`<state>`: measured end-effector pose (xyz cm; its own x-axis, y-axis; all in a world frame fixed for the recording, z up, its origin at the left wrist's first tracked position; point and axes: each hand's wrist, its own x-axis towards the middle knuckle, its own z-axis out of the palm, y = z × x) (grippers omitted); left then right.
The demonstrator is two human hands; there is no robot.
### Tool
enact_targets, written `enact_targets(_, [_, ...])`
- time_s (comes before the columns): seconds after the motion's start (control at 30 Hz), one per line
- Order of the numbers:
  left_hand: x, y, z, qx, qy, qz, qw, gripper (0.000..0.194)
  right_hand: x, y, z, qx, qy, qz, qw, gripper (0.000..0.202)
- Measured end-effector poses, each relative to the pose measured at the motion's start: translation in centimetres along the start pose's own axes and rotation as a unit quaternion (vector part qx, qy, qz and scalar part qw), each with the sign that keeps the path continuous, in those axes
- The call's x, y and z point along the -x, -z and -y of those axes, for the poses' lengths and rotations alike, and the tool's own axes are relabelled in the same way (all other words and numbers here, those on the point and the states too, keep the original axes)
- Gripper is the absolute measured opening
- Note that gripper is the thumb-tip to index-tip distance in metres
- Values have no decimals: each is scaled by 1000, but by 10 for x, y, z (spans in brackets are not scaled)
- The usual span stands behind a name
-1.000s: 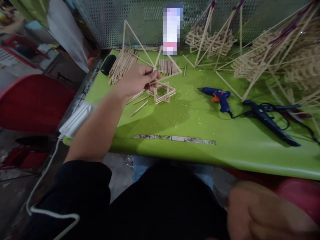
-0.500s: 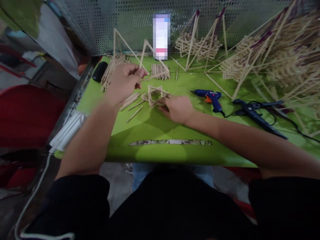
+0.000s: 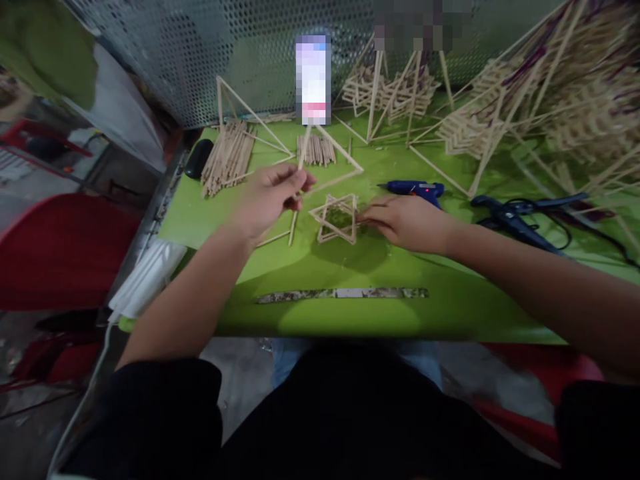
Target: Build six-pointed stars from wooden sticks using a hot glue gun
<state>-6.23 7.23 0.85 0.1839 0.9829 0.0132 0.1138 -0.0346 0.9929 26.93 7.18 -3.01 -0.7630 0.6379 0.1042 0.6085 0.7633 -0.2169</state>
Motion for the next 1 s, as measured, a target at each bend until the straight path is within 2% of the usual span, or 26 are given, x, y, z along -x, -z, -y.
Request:
enact_targets(0.13, [16, -24, -3, 20, 37, 56, 998, 15, 13, -8, -11, -75, -50, -10, 996, 55])
enact_targets(0.23, [21, -32, -1, 24, 51, 60, 997, 15, 23, -6, -11, -233, -79, -50, 968, 46])
enact_targets(0.37, [22, -31, 6, 15, 53, 63, 997, 15, 40, 19, -12, -445, -66, -84, 889, 20])
enact_targets(0.47, [21, -29, 8, -17, 59, 52, 997, 17, 46, 39, -10, -575, -58, -69, 813, 20])
enact_targets(0.5, [21, -29, 9, -36, 67, 49, 996, 18, 47, 42, -8, -594, -61, -75, 799, 20])
enact_targets(0.53, [20, -27, 9, -60, 77, 47, 994, 19, 46, 42, -5, -592, -70, -94, 797, 20])
enact_targets(0.57, [20, -26, 9, -86, 90, 47, 991, 21, 45, 39, -3, -568, -87, -123, 809, 20])
enact_targets(0.63, [19, -23, 10, -138, 117, 51, 982, 25, 41, 27, 4, -471, -130, -190, 851, 19])
enact_targets(0.67, [18, -22, 11, -158, 127, 52, 978, 27, 38, 19, 8, -421, -148, -205, 871, 18])
enact_targets(0.8, [19, -23, 8, -201, 135, 63, 968, 27, 31, -8, 17, -344, -178, -169, 906, 17])
enact_targets(0.9, [20, -29, 2, -217, 130, 55, 966, 21, 31, -16, 18, -320, -177, -162, 916, 17])
enact_targets(1.0, [23, -37, -3, -228, 136, 36, 963, 26, 32, -18, 18, -308, -175, -170, 919, 17])
